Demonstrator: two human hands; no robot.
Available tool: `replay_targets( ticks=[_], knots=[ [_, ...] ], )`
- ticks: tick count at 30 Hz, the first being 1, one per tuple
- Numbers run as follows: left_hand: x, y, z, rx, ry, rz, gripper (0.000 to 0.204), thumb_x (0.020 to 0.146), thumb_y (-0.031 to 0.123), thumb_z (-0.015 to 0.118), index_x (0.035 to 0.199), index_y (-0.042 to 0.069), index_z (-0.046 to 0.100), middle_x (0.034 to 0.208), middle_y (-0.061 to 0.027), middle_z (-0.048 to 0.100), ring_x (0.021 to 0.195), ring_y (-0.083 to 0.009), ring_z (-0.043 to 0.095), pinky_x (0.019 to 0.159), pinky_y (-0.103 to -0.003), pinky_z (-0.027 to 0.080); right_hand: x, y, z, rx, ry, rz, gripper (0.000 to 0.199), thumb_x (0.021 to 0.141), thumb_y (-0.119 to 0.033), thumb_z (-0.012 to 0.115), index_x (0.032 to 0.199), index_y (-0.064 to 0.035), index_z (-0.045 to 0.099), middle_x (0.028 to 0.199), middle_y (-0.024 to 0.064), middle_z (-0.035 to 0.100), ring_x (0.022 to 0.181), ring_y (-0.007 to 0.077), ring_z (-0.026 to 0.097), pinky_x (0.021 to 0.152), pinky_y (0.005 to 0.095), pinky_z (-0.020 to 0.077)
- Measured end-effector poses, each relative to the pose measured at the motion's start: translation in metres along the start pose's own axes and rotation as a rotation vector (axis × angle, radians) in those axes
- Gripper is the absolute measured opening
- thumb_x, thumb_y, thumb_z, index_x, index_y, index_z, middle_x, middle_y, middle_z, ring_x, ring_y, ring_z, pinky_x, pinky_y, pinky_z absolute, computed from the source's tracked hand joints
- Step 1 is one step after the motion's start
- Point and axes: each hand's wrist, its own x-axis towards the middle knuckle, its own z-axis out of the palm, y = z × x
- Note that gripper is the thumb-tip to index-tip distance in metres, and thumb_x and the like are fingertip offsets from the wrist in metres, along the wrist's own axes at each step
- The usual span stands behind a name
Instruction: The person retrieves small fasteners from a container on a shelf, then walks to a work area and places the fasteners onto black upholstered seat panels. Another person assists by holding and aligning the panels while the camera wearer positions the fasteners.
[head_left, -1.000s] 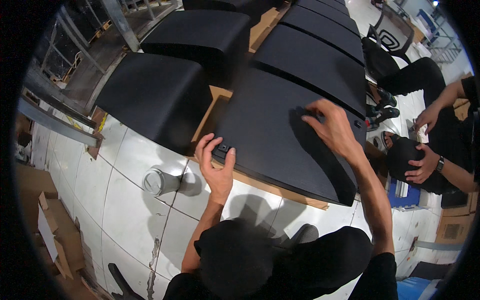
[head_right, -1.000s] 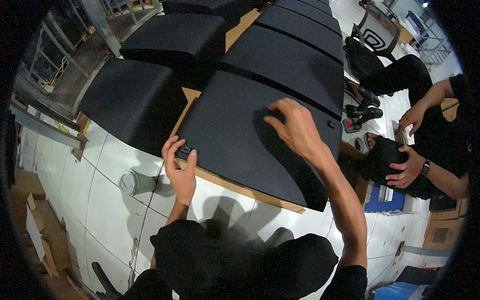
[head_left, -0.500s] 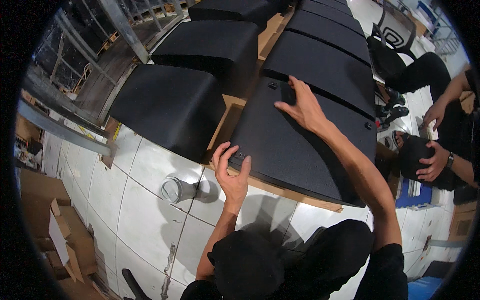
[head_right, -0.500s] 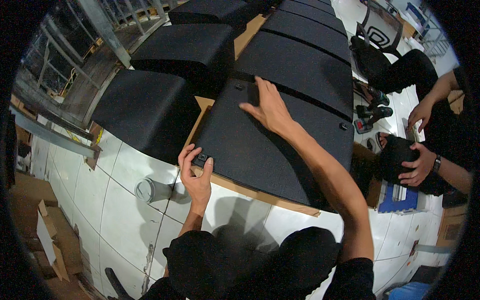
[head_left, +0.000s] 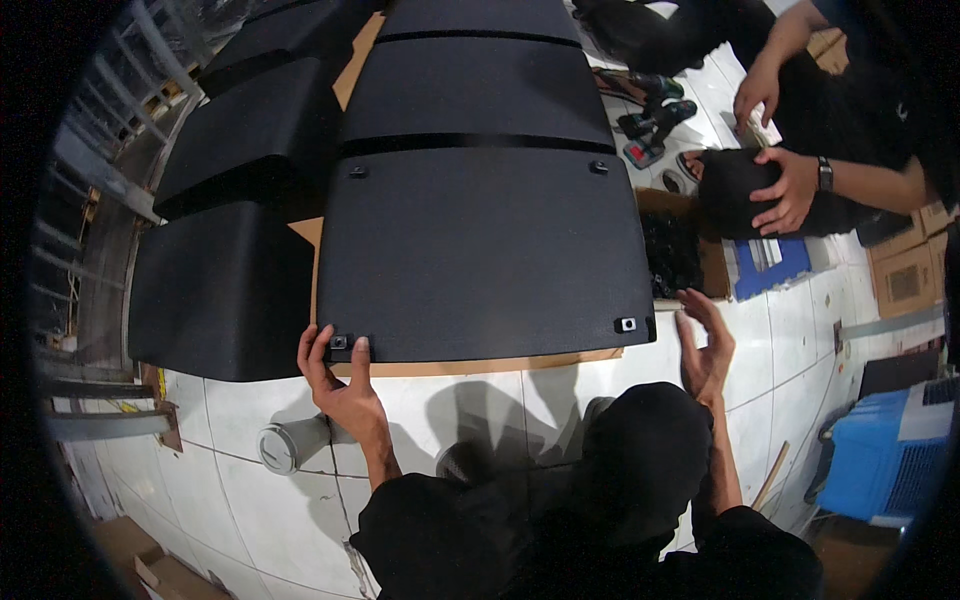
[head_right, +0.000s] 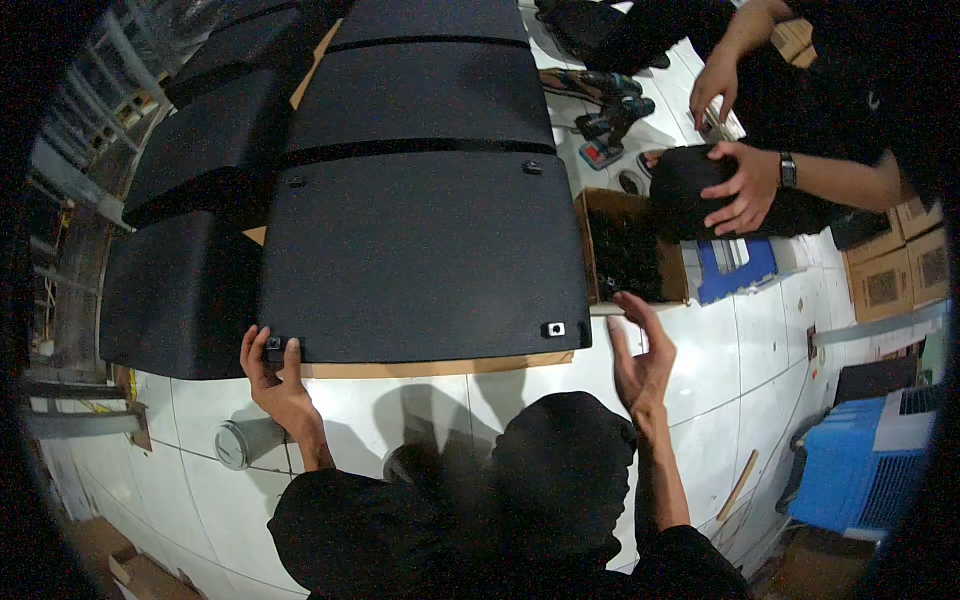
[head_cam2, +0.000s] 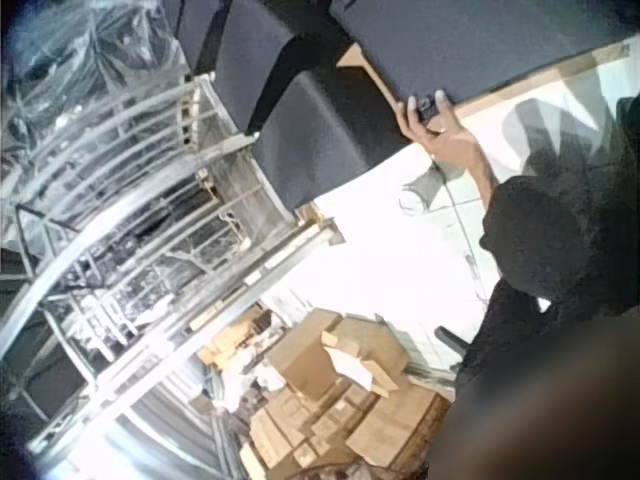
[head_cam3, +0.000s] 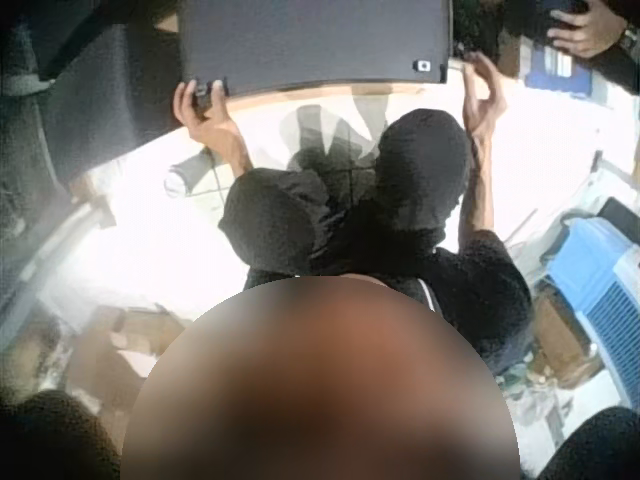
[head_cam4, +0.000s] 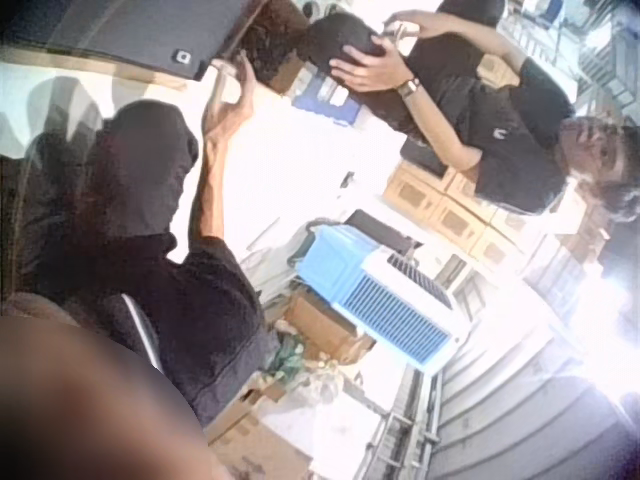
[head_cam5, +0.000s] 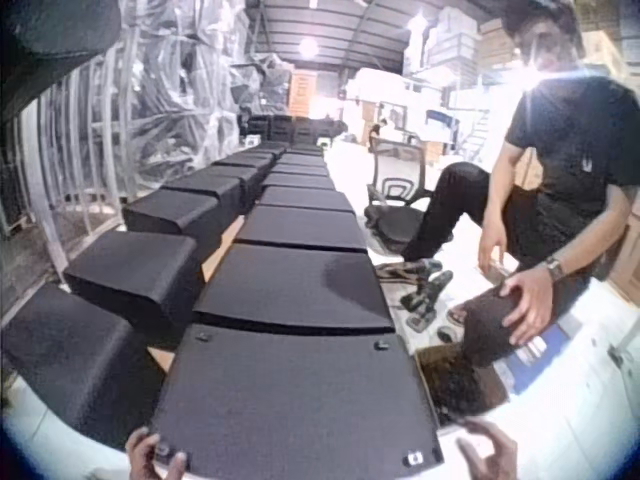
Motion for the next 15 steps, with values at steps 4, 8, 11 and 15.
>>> replay_targets(
  ticks=[4,8,11,15],
  knots=[
    [0.002,0.003,-0.002,-0.025,-0.026,0.000,0.046,0.081,-0.002,0.074,0.125,0.006,0.061,0.137,-0.0099,0.051,0.126,-0.0250,0.050,0.111,-0.038,0.036,-0.024,0.018,0.015,0.090,-0.140,-0.139,0.061,0.083,-0.014,0.078,0.137,-0.0007,0.051,0.132,0.0204,0.059,0.121,0.0309,0.058,0.100,0.0418,0.0491],
    [-0.001,0.017,-0.008,0.249,-0.018,0.120,0.053,0.082,0.002,0.073,0.132,0.004,0.055,0.136,-0.0124,0.052,0.125,-0.0262,0.051,0.113,-0.040,0.036,-0.032,0.022,0.029,0.095,-0.110,-0.131,0.066,0.082,-0.017,0.079,0.138,-0.0005,0.049,0.136,0.0209,0.054,0.123,0.0313,0.056,0.102,0.0411,0.0470],
    [-0.008,0.035,-0.001,0.572,-0.019,0.576,0.052,0.080,0.003,0.075,0.128,0.006,0.057,0.132,-0.0150,0.053,0.124,-0.0328,0.051,0.111,-0.046,0.039,-0.040,0.024,0.035,0.037,-0.104,-0.233,0.072,0.081,-0.019,0.080,0.141,-0.0010,0.044,0.145,0.0210,0.046,0.134,0.0346,0.046,0.109,0.0438,0.0420],
    [-0.023,0.058,0.042,0.407,-0.573,0.965,0.055,0.074,0.016,0.081,0.125,0.009,0.061,0.133,-0.0114,0.054,0.130,-0.0349,0.045,0.107,-0.051,0.039,-0.054,0.026,0.037,-0.191,-0.163,-0.294,0.082,0.083,-0.017,0.077,0.150,-0.0048,0.031,0.152,0.0261,0.033,0.128,0.0401,0.050,0.100,0.0434,0.0499]
  ],
)
